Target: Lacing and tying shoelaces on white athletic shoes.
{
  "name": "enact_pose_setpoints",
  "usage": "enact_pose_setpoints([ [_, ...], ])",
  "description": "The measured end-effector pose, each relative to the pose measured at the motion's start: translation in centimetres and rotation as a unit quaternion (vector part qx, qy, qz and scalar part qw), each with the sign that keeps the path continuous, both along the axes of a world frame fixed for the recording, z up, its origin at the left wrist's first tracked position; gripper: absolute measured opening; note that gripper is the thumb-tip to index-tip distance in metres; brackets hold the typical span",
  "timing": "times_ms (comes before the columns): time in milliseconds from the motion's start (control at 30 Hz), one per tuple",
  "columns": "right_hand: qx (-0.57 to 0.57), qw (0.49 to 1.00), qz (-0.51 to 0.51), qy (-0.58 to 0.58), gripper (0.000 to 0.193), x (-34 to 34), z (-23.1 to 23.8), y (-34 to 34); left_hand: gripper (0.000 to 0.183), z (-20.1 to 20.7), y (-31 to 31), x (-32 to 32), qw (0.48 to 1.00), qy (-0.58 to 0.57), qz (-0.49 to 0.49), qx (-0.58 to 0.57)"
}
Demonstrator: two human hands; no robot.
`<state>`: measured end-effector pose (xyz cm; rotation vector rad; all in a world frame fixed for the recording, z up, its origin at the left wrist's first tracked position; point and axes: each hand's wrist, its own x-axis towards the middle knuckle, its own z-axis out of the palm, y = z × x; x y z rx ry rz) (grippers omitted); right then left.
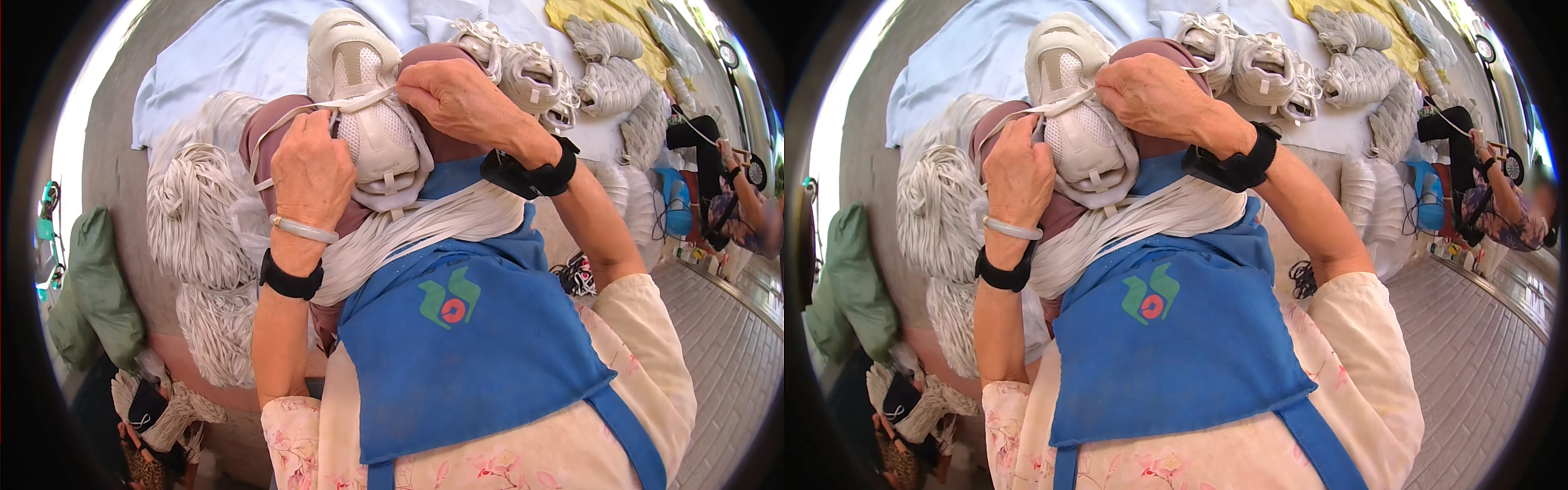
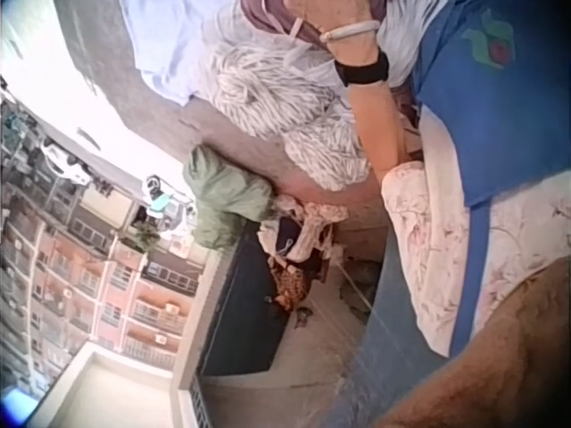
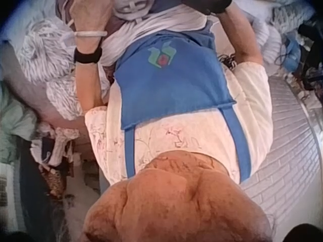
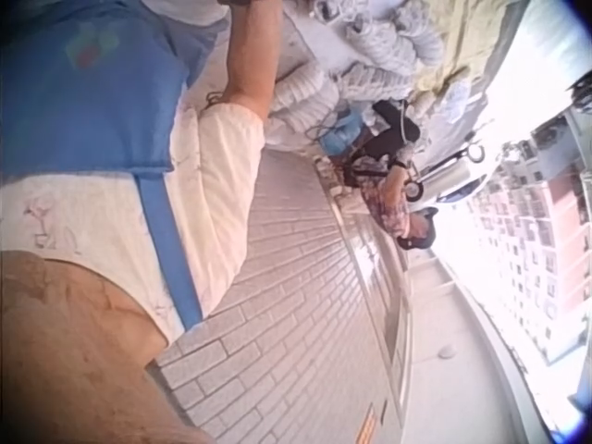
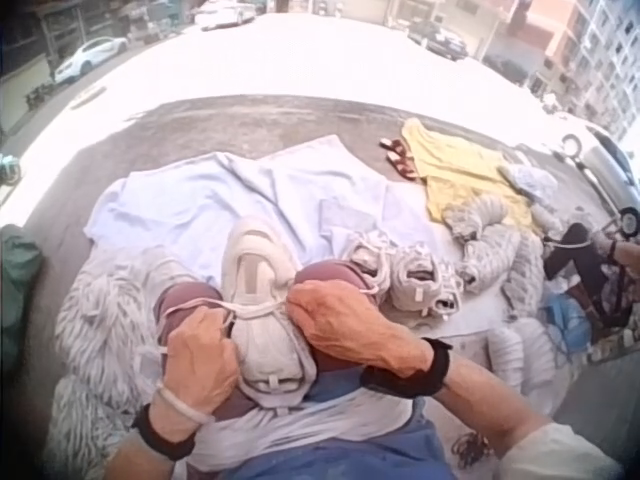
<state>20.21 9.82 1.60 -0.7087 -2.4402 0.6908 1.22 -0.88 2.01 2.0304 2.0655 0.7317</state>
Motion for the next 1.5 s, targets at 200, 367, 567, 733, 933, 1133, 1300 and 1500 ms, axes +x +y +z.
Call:
enact_pose_setpoints([
  [200,-0.006,0.999,0.024,-0.043,0.015,-0.2,0.6,0.9,0.026,-0.7,-0.3,0.0,0.999,-0.016,-0.002,0.043],
  [367,0.059,0.988,0.018,-0.14,0.008,-1.0,1.4,0.7,0.027,-0.2,-0.3,0.2,0.999,-0.028,0.003,0.025],
  [567,0.048,0.989,0.02,-0.139,0.009,-1.0,1.4,1.2,0.026,-0.1,-0.7,0.1,0.999,-0.046,0.011,0.019],
  [733,0.06,0.989,0.073,-0.113,0.01,0.0,0.9,1.8,0.015,0.3,-0.8,1.5,0.958,-0.27,0.067,0.063],
  [933,0.094,0.972,0.04,-0.214,0.012,-2.5,2.9,0.3,0.013,-1.0,0.3,3.0,0.974,-0.202,0.057,0.088],
  [1133,-0.008,0.991,0.04,-0.128,0.015,-0.8,0.3,1.4,0.017,-1.5,0.7,3.5,0.979,-0.175,0.068,0.083],
  [1300,0.078,0.989,-0.115,-0.046,0.033,-0.1,1.7,-3.4,0.02,-1.8,0.0,4.2,0.976,-0.186,0.041,0.106],
  [1500,0.064,0.978,-0.128,-0.153,0.029,-0.3,2.4,-5.4,0.021,-2.2,-0.3,4.5,0.976,-0.181,0.046,0.11],
])
